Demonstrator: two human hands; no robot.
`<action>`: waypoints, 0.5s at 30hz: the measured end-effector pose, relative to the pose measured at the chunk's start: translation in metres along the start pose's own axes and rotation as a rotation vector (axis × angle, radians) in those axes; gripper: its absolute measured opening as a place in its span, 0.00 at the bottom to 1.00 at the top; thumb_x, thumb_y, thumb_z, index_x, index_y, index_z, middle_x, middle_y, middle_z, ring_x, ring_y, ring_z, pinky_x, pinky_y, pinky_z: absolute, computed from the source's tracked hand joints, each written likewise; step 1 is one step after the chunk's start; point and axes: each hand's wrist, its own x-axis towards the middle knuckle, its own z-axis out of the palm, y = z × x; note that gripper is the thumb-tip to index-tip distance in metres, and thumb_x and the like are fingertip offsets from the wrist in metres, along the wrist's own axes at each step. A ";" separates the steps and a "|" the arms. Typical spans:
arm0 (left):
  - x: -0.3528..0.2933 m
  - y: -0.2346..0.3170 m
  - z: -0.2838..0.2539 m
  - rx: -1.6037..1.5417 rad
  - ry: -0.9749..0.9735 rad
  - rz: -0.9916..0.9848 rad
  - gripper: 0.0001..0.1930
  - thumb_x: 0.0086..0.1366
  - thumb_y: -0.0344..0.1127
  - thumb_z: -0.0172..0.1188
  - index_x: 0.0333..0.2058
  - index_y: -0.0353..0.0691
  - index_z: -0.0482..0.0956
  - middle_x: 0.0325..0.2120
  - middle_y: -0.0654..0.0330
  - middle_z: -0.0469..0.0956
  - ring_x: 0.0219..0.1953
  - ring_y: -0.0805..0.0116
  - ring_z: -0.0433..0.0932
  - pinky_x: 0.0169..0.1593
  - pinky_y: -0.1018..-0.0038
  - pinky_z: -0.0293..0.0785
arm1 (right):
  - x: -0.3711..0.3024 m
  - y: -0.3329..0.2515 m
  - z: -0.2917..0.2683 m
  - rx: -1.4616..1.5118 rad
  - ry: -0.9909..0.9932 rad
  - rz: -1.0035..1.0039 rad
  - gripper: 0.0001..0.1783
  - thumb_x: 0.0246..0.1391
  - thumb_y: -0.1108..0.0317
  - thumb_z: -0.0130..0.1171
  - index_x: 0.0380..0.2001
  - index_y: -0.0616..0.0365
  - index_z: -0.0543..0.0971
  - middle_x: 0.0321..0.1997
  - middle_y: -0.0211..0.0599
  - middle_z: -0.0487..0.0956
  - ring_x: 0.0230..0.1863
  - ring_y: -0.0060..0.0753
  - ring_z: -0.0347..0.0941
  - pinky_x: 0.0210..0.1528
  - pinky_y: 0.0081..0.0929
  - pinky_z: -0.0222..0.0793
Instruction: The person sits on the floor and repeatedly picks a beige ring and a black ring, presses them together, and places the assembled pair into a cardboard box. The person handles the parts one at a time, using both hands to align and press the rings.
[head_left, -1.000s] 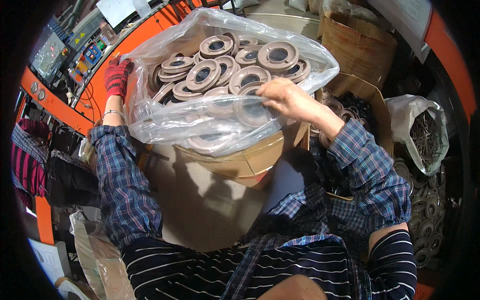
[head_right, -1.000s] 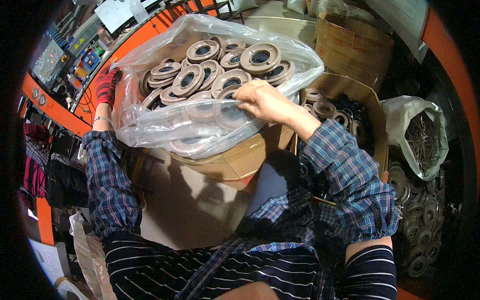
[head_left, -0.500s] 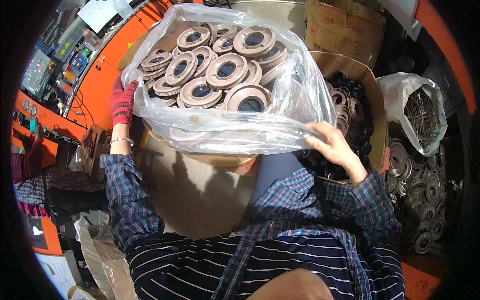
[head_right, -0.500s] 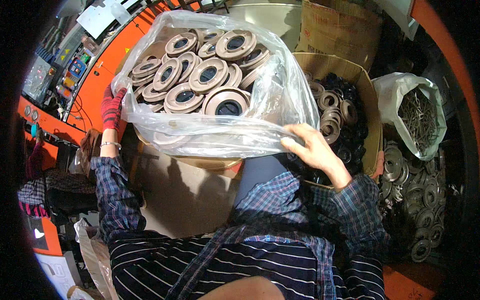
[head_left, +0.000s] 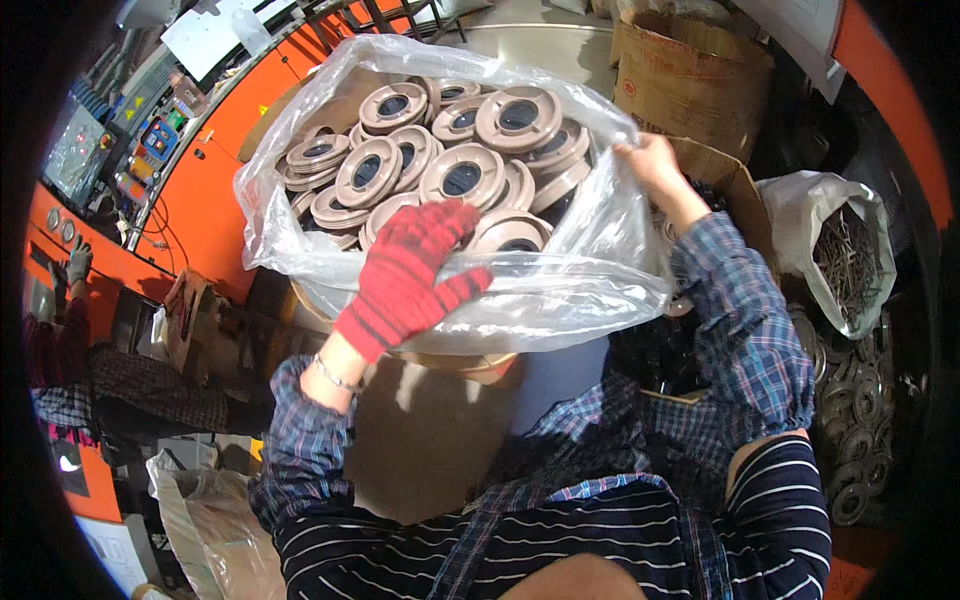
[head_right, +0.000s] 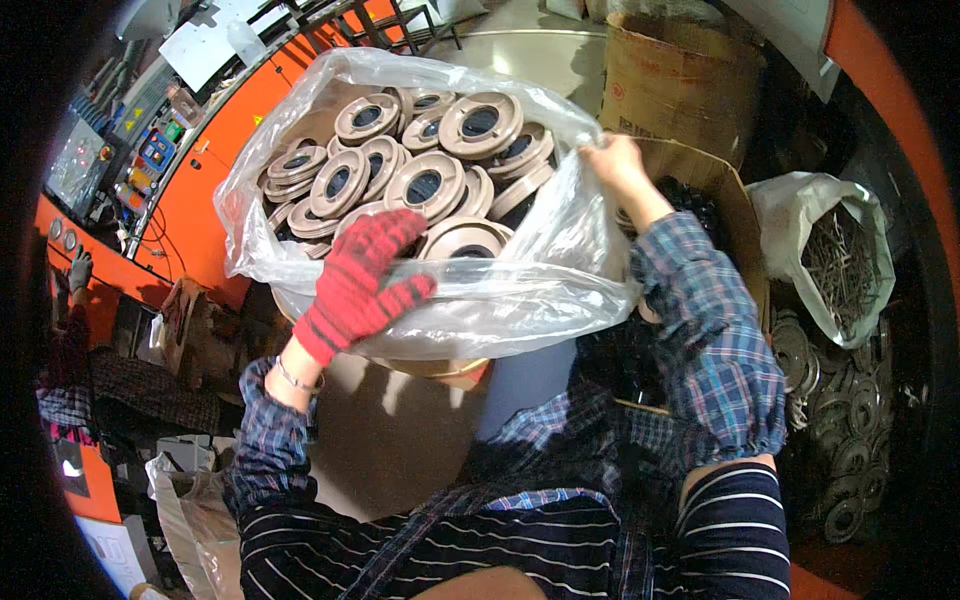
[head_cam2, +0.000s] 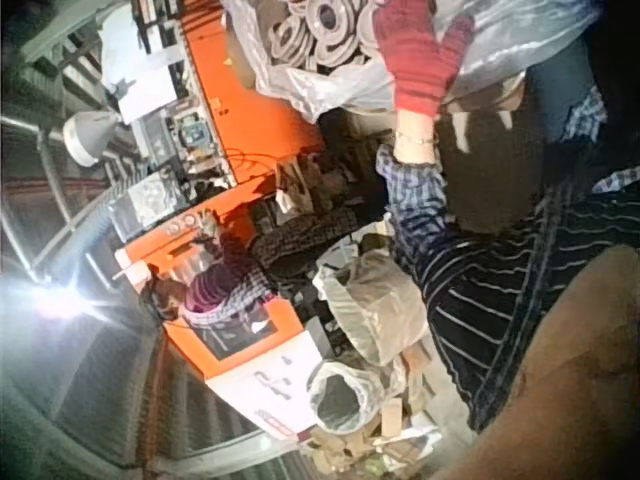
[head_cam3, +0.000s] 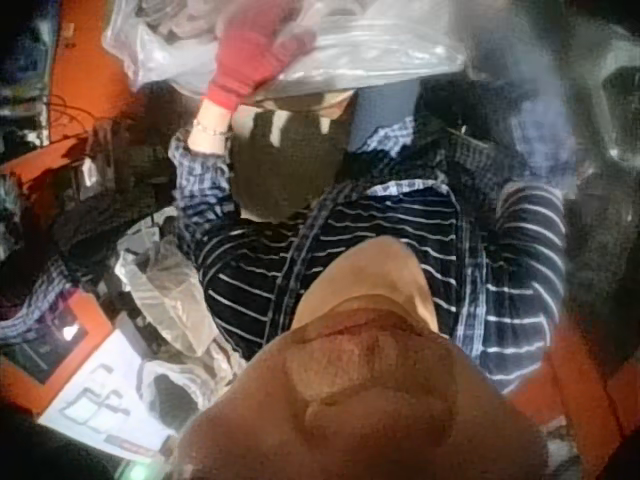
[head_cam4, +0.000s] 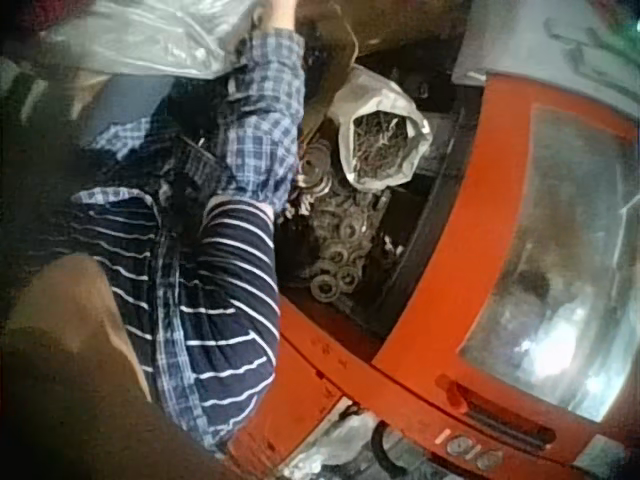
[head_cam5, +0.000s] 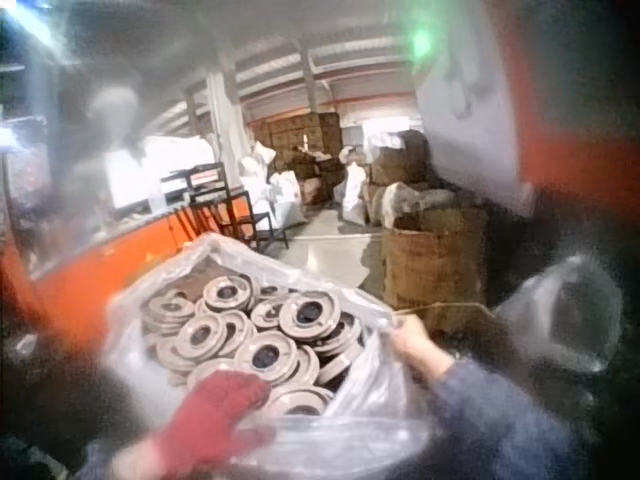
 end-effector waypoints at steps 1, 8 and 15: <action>0.013 -0.009 0.002 -0.040 -0.013 -0.039 0.34 0.60 0.51 0.67 0.62 0.43 0.71 0.57 0.50 0.74 0.61 0.49 0.71 0.67 0.57 0.62 | 0.008 -0.003 -0.013 0.173 0.023 0.034 0.17 0.60 0.65 0.62 0.45 0.69 0.82 0.42 0.50 0.84 0.42 0.33 0.82 0.48 0.31 0.77; 0.126 -0.051 0.073 0.127 -0.214 0.013 0.41 0.63 0.65 0.58 0.68 0.50 0.63 0.68 0.45 0.62 0.70 0.45 0.58 0.72 0.57 0.53 | 0.010 -0.012 -0.026 0.610 0.025 -0.092 0.12 0.61 0.68 0.61 0.41 0.68 0.81 0.32 0.29 0.80 0.30 0.20 0.72 0.35 0.21 0.69; 0.194 -0.156 0.134 0.265 -0.295 -0.212 0.31 0.68 0.58 0.50 0.64 0.50 0.71 0.66 0.56 0.66 0.72 0.52 0.56 0.71 0.60 0.56 | -0.002 0.028 -0.047 0.351 -0.009 -0.254 0.19 0.63 0.57 0.61 0.42 0.66 0.82 0.35 0.28 0.81 0.34 0.21 0.74 0.39 0.23 0.71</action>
